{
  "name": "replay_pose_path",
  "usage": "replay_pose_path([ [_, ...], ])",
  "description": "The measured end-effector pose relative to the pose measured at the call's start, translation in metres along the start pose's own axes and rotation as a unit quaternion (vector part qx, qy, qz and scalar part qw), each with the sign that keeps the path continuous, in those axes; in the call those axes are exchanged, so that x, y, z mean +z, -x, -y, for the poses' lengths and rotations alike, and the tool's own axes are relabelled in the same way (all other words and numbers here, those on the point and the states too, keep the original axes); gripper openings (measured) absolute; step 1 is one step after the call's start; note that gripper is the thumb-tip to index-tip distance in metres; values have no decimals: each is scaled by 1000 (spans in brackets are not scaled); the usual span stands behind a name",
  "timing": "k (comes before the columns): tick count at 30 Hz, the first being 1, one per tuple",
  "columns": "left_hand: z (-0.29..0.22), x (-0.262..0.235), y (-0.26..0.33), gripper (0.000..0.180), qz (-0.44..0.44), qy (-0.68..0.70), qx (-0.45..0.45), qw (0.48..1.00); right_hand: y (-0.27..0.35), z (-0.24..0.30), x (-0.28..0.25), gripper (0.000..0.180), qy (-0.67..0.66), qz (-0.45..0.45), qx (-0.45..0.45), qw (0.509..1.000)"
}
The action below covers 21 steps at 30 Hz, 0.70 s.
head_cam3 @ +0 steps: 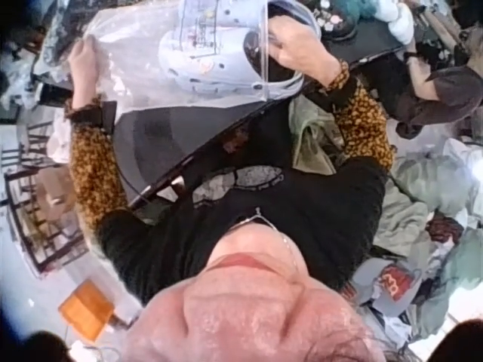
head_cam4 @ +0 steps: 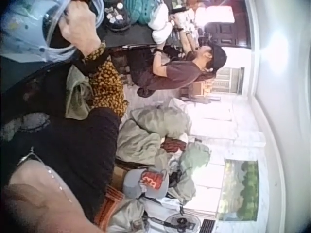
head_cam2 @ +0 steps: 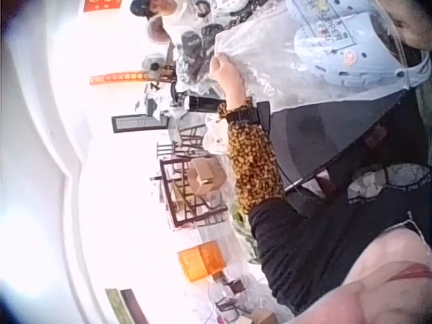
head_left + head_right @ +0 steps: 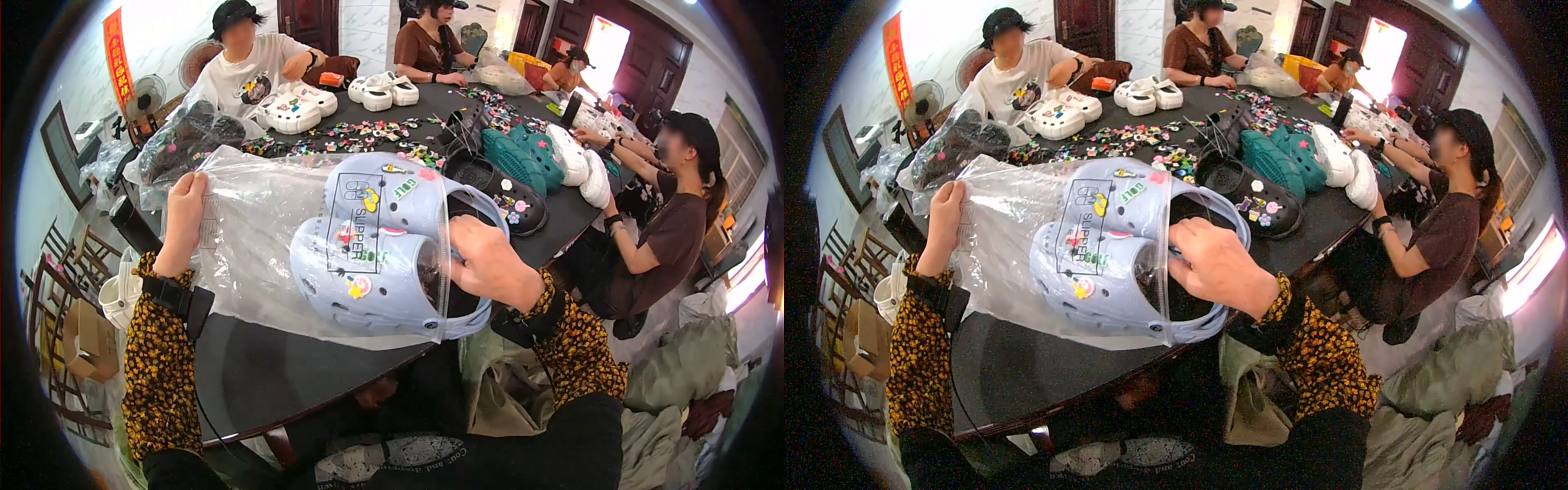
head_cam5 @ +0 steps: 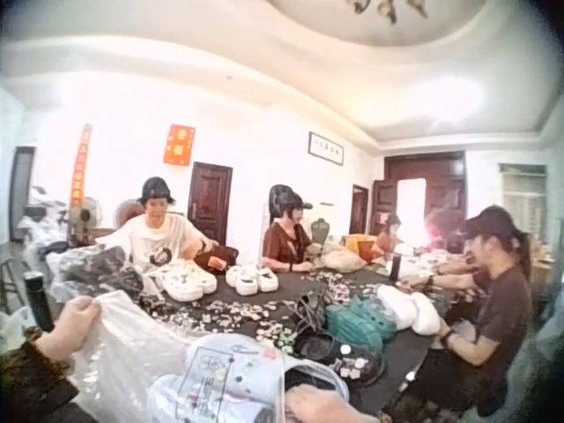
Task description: Attaching decorative charms and pins to the holes of clogs.
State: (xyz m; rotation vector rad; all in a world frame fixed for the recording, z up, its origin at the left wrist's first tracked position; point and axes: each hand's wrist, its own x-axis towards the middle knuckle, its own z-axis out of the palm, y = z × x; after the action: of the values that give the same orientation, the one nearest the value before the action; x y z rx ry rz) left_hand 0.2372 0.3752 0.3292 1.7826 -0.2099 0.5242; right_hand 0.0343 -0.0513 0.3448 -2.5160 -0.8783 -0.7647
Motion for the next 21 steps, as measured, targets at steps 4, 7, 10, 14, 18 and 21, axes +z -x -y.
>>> replay_pose_path([
  [4,-4,9,6,30,54,-1,-39,998,2,2,-7,24,55,-23,-1,998],
  [7,-20,-2,15,40,183,-95,-154,966,6,-3,-10,23,97,-39,15,994],
  [10,-10,6,38,49,193,-18,-116,974,7,-20,-3,24,75,-110,48,990],
  [14,-34,4,65,60,323,51,-177,928,5,-36,7,25,36,-122,94,987],
  [18,-26,11,70,46,331,66,-227,913,1,-33,12,26,-11,-110,126,986],
  [21,-14,5,60,31,251,97,-238,933,-3,-22,15,24,1,-105,95,990],
])
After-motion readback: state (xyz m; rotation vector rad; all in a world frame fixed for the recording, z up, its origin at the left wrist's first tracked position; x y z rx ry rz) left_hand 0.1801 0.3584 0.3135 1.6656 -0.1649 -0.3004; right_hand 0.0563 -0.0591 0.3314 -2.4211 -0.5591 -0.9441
